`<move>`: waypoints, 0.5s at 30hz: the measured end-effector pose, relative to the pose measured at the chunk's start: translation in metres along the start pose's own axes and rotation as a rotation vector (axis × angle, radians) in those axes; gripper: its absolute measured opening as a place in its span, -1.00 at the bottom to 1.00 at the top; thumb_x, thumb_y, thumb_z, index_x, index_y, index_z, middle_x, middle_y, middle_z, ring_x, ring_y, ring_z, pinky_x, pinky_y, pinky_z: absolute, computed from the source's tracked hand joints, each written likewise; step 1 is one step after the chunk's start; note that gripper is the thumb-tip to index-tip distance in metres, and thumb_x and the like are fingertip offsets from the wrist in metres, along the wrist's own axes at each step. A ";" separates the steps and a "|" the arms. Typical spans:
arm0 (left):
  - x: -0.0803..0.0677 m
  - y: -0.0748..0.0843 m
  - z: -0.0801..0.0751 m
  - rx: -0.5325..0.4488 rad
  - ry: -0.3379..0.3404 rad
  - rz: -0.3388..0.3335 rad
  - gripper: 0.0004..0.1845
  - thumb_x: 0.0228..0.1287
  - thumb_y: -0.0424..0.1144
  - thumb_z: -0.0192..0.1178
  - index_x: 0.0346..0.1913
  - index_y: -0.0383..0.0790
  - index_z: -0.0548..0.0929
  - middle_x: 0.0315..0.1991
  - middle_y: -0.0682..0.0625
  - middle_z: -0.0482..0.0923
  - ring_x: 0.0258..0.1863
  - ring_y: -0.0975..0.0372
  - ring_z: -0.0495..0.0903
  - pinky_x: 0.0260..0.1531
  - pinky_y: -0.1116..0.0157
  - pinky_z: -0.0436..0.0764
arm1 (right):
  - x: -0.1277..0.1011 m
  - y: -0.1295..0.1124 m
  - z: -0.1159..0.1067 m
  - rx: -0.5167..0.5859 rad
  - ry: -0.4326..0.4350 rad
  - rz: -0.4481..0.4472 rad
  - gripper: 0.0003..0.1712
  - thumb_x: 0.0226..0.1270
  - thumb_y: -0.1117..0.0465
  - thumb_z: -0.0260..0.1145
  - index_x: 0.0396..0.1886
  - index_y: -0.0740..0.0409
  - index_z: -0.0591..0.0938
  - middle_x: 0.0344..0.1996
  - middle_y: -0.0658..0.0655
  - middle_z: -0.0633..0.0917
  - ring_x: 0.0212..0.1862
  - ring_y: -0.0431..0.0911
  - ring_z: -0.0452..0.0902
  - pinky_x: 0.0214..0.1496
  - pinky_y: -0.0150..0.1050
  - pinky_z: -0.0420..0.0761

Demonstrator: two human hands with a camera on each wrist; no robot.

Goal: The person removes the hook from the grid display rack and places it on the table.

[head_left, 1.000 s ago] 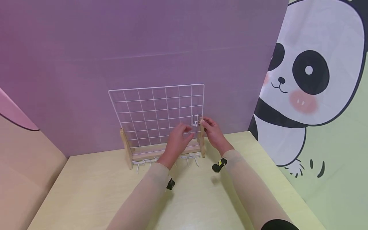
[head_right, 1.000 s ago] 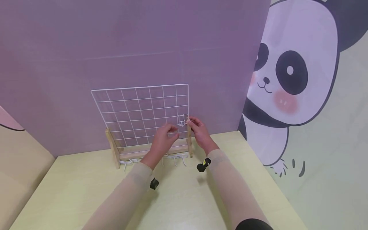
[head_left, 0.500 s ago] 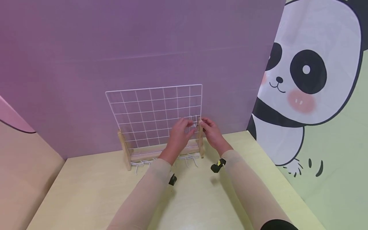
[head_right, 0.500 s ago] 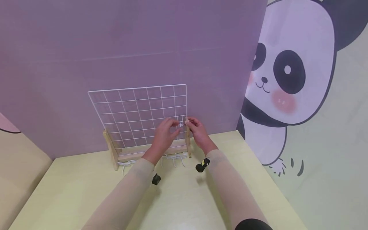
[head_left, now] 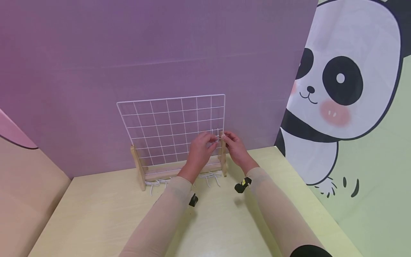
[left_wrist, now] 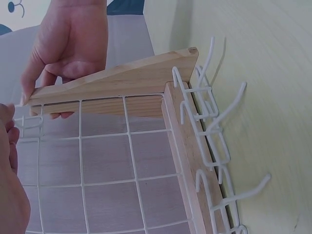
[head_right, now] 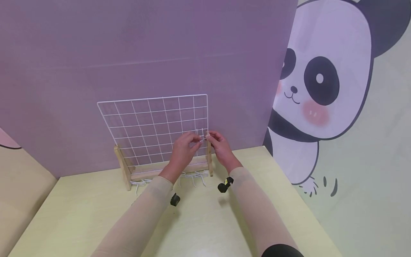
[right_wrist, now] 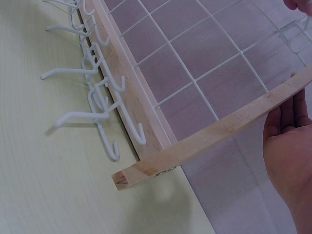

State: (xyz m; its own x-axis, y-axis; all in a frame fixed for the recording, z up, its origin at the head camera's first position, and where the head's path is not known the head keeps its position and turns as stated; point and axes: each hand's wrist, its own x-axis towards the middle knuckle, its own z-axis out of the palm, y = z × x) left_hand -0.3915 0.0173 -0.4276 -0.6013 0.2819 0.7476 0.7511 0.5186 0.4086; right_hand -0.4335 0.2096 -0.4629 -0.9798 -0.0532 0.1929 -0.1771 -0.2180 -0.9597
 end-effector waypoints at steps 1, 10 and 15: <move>0.000 0.000 0.000 -0.003 0.004 -0.004 -0.89 0.44 -0.40 0.50 -0.06 -0.28 0.81 -0.12 -0.10 0.76 -0.05 0.05 0.78 0.06 0.12 0.78 | 0.000 0.000 0.000 -0.002 0.000 0.003 -0.84 0.76 0.21 0.24 0.13 -0.01 0.71 0.06 -0.03 0.69 0.24 -0.07 0.54 0.48 -0.11 0.45; 0.003 -0.001 -0.004 0.013 0.096 0.017 -0.91 0.44 -0.39 0.50 -0.08 -0.31 0.86 -0.14 -0.11 0.82 -0.09 0.04 0.82 0.02 0.13 0.80 | 0.000 -0.002 0.002 0.007 0.002 0.000 -0.86 0.76 0.24 0.23 0.11 0.03 0.68 0.00 -0.06 0.69 0.18 -0.08 0.54 0.39 -0.20 0.48; 0.006 0.002 -0.008 -0.003 0.135 0.048 -0.90 0.41 -0.40 0.52 -0.08 -0.31 0.87 -0.16 -0.10 0.82 -0.11 0.05 0.82 0.02 0.13 0.80 | -0.003 -0.003 0.003 0.002 0.003 0.001 -0.85 0.77 0.24 0.22 0.08 -0.02 0.70 -0.01 -0.09 0.71 0.17 -0.11 0.55 0.39 -0.20 0.49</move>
State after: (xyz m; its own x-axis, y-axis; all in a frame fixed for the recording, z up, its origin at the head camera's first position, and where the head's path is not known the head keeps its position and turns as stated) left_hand -0.3912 0.0133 -0.4179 -0.5230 0.1946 0.8298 0.7788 0.5046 0.3725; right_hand -0.4299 0.2079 -0.4597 -0.9802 -0.0508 0.1912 -0.1757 -0.2202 -0.9595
